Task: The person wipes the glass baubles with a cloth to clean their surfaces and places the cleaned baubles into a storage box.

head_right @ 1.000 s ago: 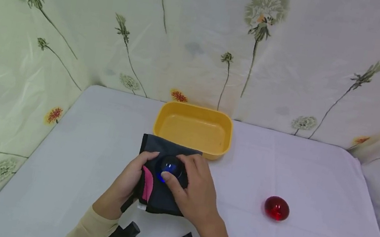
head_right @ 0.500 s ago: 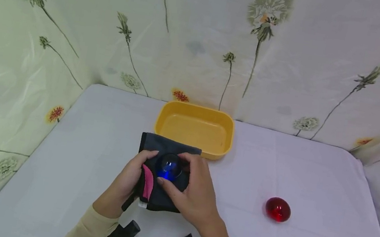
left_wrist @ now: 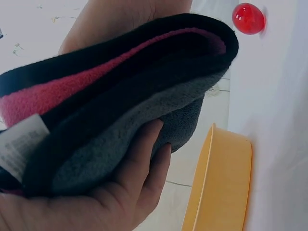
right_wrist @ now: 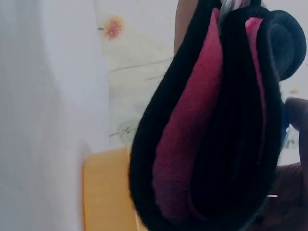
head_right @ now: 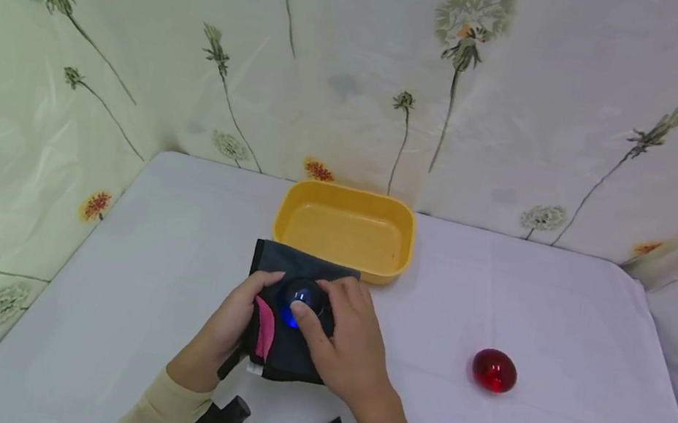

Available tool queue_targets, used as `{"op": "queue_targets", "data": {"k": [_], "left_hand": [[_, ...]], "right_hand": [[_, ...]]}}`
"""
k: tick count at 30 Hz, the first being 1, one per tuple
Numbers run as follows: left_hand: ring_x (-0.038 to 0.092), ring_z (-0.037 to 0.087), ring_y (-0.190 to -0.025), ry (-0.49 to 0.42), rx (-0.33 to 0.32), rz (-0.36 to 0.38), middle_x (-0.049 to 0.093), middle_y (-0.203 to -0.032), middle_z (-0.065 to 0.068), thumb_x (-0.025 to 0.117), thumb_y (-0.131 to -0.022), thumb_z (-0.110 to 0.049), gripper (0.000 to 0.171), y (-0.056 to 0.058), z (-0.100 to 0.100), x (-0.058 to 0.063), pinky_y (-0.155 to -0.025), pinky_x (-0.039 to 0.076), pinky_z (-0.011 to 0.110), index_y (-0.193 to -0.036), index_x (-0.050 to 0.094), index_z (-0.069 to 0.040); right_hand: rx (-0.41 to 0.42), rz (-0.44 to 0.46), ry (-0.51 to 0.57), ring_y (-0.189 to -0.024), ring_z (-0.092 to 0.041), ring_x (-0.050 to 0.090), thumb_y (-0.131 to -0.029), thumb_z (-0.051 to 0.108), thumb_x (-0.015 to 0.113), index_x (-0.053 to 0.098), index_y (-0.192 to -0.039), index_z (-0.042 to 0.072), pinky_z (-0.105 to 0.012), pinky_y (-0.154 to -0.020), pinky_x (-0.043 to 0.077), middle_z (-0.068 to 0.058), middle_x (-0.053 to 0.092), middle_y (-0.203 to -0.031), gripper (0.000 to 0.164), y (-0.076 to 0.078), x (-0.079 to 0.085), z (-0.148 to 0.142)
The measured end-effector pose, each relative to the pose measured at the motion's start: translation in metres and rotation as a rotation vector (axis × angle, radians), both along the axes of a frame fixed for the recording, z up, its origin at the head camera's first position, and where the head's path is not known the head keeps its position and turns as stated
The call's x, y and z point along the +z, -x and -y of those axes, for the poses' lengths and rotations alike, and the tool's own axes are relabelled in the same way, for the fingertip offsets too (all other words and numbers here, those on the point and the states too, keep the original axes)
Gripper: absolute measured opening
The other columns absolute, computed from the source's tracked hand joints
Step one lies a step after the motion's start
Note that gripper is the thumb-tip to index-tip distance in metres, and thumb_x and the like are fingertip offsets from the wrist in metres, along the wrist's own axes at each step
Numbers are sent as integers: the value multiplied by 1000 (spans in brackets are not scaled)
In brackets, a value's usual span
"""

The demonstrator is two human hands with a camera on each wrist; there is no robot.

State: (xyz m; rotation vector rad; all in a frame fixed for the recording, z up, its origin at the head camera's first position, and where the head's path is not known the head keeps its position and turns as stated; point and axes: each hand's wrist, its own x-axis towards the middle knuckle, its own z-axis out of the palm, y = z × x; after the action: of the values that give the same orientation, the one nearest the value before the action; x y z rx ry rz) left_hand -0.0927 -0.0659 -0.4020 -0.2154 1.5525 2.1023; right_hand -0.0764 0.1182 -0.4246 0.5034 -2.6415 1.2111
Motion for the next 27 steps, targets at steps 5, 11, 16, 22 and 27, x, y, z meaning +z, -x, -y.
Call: {"op": "queue_targets", "data": {"k": [5, 11, 16, 22, 27], "left_hand": [[57, 17, -105, -36, 6, 9, 56, -120, 9, 42, -106, -41, 53, 0, 2, -1, -86, 50, 24, -137, 44, 2], [50, 24, -117, -47, 4, 31, 47, -136, 16, 42, -105, -42, 63, 2, 3, 0, -91, 47, 27, -150, 35, 2], [43, 30, -129, -25, 27, 42, 41, -145, 18, 45, -105, -43, 66, 2, 2, 4, -102, 44, 36, -152, 32, 0], [47, 28, -127, -29, 14, 34, 45, -141, 16, 44, -105, -44, 63, 1, 2, 6, -99, 47, 34, -150, 35, -1], [49, 25, -122, -37, -10, 23, 48, -138, 15, 43, -105, -44, 62, -1, 3, 4, -96, 49, 29, -149, 37, -1]], "right_hand": [[10, 36, 15, -115, -16, 48, -100, 37, 69, 64, -134, 9, -47, -98, 50, 1, 59, -121, 44, -2, -1, 3], [27, 47, -5, -121, -19, 47, -87, 27, 85, 48, -152, 12, -48, -99, 51, -4, 56, -132, 76, -3, 1, 5], [-26, 43, 69, -109, -15, 51, -80, 17, 92, 47, -144, 9, -39, -91, 53, -6, 55, -129, 79, -3, 2, 6], [-40, -83, 96, -100, -11, 51, -78, 20, 95, 59, -133, 10, -28, -82, 51, -3, 51, -120, 67, -1, 1, 2], [-17, -107, 89, -96, -10, 52, -81, 24, 92, 68, -128, 9, -27, -79, 52, 1, 51, -114, 55, 0, 0, -1]]}}
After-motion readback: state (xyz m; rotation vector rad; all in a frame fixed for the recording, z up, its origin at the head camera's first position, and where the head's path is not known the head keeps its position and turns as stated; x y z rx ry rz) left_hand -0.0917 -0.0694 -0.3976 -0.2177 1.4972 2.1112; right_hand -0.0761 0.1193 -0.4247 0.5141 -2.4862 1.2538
